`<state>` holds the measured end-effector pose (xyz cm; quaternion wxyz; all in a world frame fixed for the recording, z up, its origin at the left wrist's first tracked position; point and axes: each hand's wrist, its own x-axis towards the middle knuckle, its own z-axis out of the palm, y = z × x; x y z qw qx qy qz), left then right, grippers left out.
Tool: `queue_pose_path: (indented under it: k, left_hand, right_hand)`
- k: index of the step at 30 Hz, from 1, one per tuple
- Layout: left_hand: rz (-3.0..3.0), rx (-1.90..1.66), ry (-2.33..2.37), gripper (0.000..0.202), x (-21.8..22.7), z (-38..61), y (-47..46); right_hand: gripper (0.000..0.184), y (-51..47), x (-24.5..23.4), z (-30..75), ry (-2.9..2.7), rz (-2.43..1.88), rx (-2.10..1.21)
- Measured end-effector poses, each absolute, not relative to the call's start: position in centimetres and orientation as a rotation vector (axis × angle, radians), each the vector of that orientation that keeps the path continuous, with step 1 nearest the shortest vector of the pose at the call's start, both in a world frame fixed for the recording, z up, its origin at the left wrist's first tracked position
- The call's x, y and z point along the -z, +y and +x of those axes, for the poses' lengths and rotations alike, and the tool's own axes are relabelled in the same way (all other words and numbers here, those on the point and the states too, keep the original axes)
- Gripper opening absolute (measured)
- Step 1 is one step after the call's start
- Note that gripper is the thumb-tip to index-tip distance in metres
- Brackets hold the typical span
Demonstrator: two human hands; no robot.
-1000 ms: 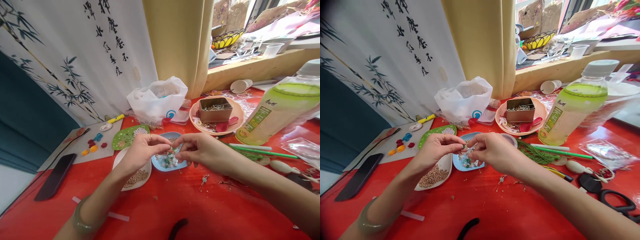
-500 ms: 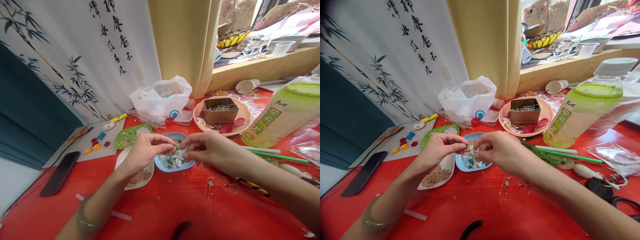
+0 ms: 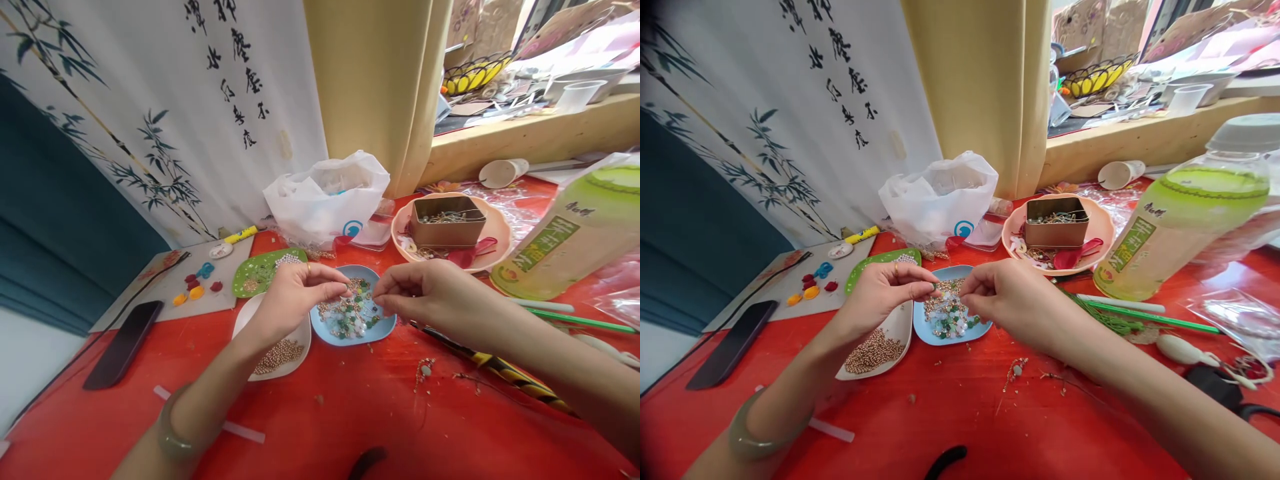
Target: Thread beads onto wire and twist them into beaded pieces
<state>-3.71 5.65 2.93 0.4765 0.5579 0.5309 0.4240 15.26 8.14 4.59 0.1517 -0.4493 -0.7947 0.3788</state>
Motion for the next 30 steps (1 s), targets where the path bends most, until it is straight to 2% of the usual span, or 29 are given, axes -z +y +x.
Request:
queue_pose_path:
  k: [12,24,30]
  left_hand:
    - [1.373,-0.965,1.372,0.013,-2.0,-5.7,7.3]
    - [1.137,-0.877,1.229,0.014,-1.2,-5.8,7.5]
    - [1.102,-0.86,1.241,0.012,-1.1,-5.7,7.5]
  right_hand:
    - [0.013,10.0,-3.5,16.2,-2.316,-1.353,-0.984]
    - [0.008,9.2,-3.3,15.6,-2.228,-1.268,-1.223]
    - [0.007,9.0,-3.1,15.4,-2.235,-1.206,-1.212]
